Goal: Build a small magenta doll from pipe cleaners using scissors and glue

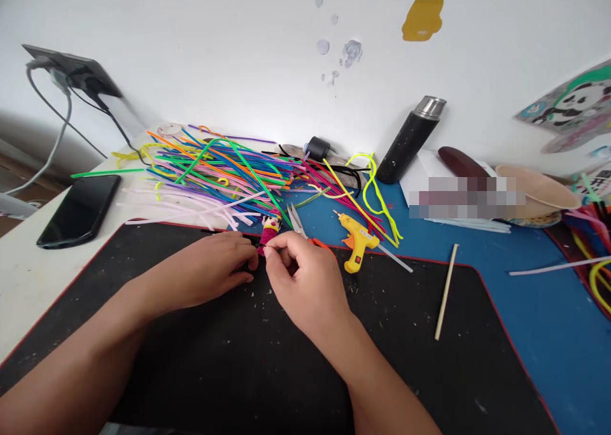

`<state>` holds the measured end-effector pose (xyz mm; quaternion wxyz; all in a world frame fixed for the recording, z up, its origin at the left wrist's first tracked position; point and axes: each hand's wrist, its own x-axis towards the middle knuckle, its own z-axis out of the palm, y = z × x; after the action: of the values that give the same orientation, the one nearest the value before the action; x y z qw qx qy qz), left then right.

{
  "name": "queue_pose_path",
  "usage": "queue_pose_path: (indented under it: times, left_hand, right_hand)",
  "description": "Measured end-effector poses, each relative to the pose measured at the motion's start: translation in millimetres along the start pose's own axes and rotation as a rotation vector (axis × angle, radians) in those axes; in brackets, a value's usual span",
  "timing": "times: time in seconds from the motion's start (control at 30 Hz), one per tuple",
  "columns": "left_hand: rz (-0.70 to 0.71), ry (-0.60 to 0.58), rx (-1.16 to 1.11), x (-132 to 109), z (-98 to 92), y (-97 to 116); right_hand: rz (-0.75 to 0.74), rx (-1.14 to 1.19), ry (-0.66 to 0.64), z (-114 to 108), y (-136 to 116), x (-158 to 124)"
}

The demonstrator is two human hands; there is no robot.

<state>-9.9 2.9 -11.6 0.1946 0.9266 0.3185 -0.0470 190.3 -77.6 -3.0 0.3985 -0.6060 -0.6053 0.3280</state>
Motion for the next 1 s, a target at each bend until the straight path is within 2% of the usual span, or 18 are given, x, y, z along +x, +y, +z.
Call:
queue_pose_path:
  times: [0.4, 0.57, 0.67, 0.77, 0.9, 1.0]
  left_hand:
    - [0.022, 0.07, 0.013, 2, 10.6, -1]
    - [-0.016, 0.088, -0.04, 1, 0.7, -1]
    - [-0.109, 0.189, -0.228, -2, -11.1, -5]
    - [-0.184, 0.291, -0.552, -4, -19.0, -9]
    - [-0.199, 0.371, -1.006, -2, -20.2, -9]
    - [-0.183, 0.376, -1.197, 2, -18.0, -5]
  right_hand:
    - [-0.01, -0.014, -0.001, 1, -1, 0]
    - [-0.014, -0.009, 0.01, 0, -1, -1]
    - [-0.018, 0.017, 0.023, 0, -2, -1]
    - [-0.004, 0.055, 0.037, -1, -3, -1]
    - [0.02, 0.099, 0.056, 0, -2, -1]
    - [0.033, 0.123, 0.057, 2, 1, 0]
